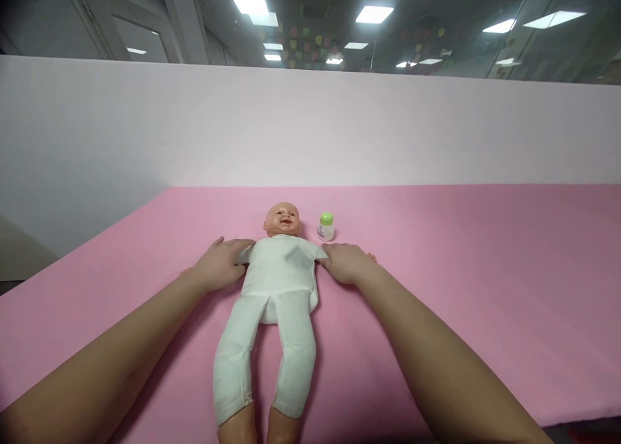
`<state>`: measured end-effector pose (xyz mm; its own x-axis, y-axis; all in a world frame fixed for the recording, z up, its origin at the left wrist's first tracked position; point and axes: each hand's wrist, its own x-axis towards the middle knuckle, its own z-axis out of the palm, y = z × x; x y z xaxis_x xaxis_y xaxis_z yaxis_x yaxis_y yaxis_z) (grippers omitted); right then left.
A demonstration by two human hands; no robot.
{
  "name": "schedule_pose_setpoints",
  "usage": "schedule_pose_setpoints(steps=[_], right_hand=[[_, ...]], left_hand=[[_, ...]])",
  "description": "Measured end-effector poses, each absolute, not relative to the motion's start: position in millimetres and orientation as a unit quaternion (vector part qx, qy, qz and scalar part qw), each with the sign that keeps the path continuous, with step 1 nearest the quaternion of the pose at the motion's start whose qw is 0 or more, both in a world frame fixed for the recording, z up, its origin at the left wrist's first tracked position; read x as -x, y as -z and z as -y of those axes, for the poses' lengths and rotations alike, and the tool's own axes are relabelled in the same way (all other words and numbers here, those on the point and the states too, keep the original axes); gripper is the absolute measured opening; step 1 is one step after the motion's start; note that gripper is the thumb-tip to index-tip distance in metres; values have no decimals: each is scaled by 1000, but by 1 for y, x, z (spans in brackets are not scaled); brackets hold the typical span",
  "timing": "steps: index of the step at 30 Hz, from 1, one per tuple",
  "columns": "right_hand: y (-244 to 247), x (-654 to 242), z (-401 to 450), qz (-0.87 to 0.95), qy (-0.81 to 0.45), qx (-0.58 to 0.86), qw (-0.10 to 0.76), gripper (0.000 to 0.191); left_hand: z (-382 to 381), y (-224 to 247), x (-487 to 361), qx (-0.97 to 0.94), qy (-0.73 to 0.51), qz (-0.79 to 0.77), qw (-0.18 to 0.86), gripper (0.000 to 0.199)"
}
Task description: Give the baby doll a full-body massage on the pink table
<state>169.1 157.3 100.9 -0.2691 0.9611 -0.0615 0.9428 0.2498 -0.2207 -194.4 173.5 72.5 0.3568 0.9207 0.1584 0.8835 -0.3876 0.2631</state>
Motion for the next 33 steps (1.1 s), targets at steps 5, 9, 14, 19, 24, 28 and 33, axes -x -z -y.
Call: schedule_pose_setpoints(steps=[5,9,14,19,24,28,33], right_hand=[[-110,-212,-166,743,-169,647,0,37],[-111,-231,-173,707,-156,690,-8,26],[-102,-242,-181,672,-159,718,84,43],[-98,-255,-187,654,-198,722,112,54],[-86,-268,-189,630,-364,657,198,43],[-68,-274,-196,527,-503,589,350,29],[-56,-276,-211,396,-575,518,494,9]], left_hand=[[-189,-77,241,-761,-76,-640,81,45],[-197,-77,263,-710,-102,-688,109,40],[-196,-77,270,-667,-187,-708,138,51],[-195,-79,272,-572,-323,-729,193,65],[-204,-66,270,-459,-454,-682,343,60],[-215,-52,275,-374,-540,-609,444,54],[-225,-42,286,-345,-584,-539,498,39]])
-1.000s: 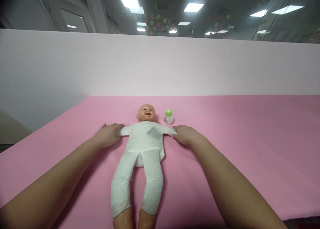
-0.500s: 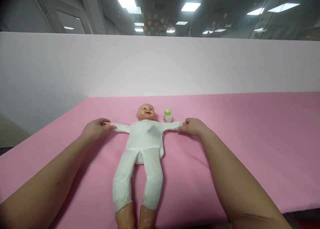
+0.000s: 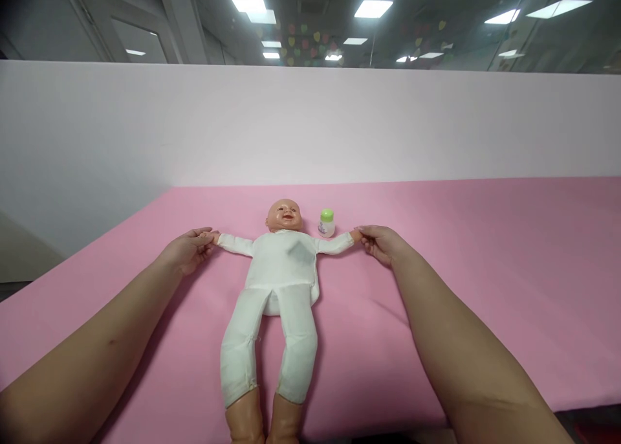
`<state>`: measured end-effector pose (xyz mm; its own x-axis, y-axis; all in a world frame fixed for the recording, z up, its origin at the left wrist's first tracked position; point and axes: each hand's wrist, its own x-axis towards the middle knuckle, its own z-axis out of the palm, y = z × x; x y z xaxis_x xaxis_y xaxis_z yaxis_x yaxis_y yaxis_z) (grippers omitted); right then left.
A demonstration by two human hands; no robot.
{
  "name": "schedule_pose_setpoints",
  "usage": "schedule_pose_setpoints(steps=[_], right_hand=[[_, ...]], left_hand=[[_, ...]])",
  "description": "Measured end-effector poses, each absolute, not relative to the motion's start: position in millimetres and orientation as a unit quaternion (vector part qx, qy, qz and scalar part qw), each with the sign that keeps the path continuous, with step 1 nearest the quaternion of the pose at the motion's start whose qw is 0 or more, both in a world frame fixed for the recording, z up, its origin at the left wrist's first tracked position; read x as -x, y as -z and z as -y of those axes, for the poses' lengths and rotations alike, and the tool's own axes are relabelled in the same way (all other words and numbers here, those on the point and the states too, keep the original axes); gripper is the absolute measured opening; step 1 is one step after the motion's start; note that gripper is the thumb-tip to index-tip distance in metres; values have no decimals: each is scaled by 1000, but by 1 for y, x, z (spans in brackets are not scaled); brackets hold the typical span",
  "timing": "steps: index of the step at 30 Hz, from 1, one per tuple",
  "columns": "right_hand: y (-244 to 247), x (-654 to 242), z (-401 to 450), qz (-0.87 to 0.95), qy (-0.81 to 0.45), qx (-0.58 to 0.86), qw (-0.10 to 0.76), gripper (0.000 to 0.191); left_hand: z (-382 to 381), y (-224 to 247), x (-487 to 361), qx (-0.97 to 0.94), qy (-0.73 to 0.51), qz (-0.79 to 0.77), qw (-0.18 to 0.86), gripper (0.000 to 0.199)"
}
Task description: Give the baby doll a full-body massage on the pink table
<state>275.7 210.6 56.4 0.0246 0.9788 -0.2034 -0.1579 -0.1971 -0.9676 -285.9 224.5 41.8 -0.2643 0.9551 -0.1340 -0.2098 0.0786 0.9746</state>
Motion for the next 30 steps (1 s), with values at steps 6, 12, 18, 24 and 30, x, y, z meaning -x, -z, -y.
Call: schedule_pose_setpoints(steps=[6,12,18,24,30], right_hand=[[-52,-273,-217,341,-649,461,500,14],[-54,-268,-210,370,-648,473,468,17],[-50,-266,-212,412,-599,502,470,20],[-44,-262,-218,410,-566,534,475,20],[-44,-266,-217,398,-606,499,475,18]], left_hand=[[-235,-35,294,-318,-578,-503,558,28],[-239,-27,297,-306,-576,-535,536,24],[-237,-27,296,-361,-568,-524,521,22],[-237,-30,293,-350,-562,-555,503,24],[-233,-29,292,-348,-558,-545,521,33]])
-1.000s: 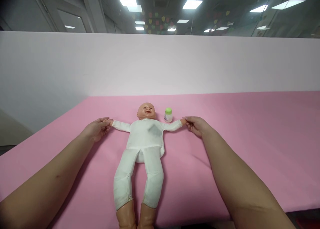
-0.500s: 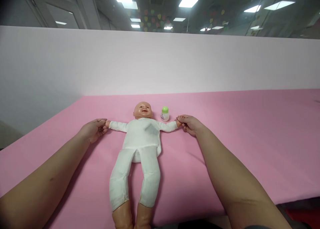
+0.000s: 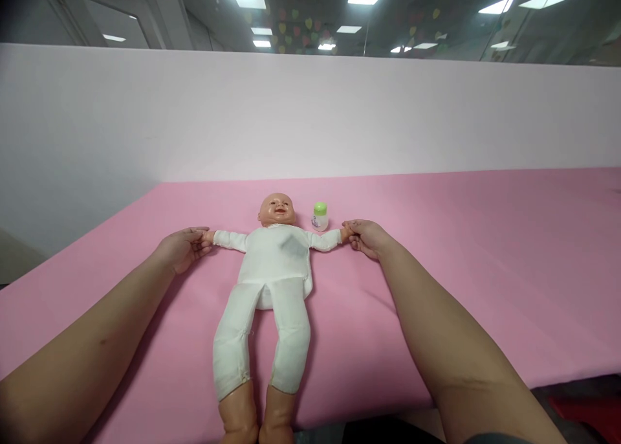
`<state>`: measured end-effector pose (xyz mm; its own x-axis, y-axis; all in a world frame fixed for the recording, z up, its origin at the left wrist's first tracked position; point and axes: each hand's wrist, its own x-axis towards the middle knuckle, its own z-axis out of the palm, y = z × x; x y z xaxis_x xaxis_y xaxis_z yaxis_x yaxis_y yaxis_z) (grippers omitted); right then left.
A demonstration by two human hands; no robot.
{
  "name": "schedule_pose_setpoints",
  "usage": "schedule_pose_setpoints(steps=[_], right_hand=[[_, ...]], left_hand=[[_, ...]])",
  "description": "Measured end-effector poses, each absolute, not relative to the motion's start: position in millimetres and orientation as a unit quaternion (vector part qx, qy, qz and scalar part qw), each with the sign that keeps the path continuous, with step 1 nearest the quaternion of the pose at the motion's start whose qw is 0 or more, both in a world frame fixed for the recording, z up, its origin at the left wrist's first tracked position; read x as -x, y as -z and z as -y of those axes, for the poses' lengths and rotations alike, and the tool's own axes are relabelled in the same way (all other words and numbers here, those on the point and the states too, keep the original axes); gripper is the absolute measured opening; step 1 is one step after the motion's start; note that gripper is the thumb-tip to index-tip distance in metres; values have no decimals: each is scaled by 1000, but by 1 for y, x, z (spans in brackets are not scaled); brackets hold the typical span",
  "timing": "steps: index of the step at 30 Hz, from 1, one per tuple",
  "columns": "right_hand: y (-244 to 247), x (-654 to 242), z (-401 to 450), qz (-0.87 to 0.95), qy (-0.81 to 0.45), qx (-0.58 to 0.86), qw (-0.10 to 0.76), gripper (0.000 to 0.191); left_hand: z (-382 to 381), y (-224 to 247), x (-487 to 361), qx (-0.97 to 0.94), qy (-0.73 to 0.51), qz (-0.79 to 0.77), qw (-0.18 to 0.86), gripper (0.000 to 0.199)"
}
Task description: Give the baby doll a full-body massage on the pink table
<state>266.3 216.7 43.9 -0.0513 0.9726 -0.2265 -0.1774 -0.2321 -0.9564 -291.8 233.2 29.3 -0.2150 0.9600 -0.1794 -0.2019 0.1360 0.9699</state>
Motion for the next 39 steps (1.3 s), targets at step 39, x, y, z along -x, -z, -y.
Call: schedule_pose_setpoints(steps=[39], right_hand=[[-47,-272,-211,483,-639,437,410,37]], left_hand=[[-228,-29,296,-403,-551,-523,510,35]])
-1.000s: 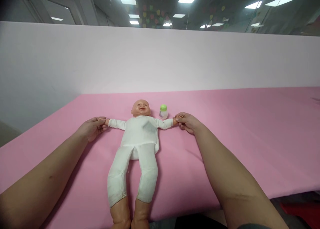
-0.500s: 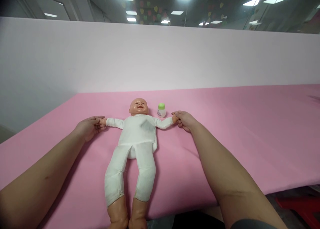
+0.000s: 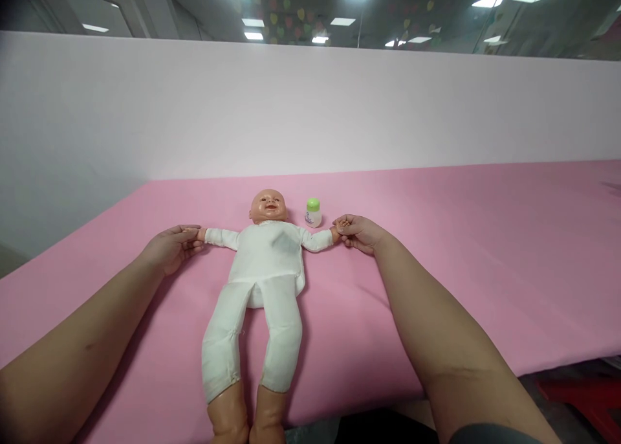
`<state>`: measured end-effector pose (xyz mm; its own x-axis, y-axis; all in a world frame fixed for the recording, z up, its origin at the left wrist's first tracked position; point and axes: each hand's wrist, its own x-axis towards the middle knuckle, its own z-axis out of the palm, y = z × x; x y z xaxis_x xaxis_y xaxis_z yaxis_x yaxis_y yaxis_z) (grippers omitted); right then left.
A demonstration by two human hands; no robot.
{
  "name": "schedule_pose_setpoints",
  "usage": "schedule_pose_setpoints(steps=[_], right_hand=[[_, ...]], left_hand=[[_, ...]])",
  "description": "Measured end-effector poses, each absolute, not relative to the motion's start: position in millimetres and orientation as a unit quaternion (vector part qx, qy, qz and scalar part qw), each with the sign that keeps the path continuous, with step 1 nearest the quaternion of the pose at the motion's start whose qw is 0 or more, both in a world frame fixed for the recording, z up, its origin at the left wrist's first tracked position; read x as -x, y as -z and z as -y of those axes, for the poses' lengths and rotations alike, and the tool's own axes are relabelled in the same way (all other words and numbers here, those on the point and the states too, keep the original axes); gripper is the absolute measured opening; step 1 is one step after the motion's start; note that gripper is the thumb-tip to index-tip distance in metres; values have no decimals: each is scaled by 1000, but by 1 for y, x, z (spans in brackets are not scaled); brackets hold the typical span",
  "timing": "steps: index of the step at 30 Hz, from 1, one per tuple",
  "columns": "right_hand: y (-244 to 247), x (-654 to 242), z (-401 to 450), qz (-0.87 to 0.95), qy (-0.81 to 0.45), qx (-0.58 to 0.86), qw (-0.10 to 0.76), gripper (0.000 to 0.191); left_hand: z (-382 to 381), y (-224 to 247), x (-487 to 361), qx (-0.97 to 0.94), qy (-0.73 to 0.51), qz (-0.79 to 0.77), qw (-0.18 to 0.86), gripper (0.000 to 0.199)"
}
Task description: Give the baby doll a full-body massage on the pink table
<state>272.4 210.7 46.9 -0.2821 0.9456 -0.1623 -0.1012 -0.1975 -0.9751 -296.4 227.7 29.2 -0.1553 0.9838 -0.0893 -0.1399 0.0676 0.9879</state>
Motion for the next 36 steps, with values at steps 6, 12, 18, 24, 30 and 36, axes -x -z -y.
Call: schedule_pose_setpoints(steps=[6,12,18,24,30,36], right_hand=[[-40,-265,-217,482,-595,479,430,33],[-37,-260,-221,437,-582,511,458,17],[-42,-269,-214,436,-637,464,435,28],[-48,-274,-207,470,-647,437,410,36],[-42,-268,-213,480,-600,476,427,32],[-38,-263,-220,442,-587,509,448,24]], left_hand=[[-230,-29,295,-400,-556,-540,489,27],[-228,-30,292,-381,-557,-537,506,28],[-224,-31,291,-384,-562,-510,526,40],[-224,-33,294,-396,-548,-510,532,41],[-224,-37,292,-399,-544,-523,522,29],[-225,-30,292,-399,-552,-531,505,31]])
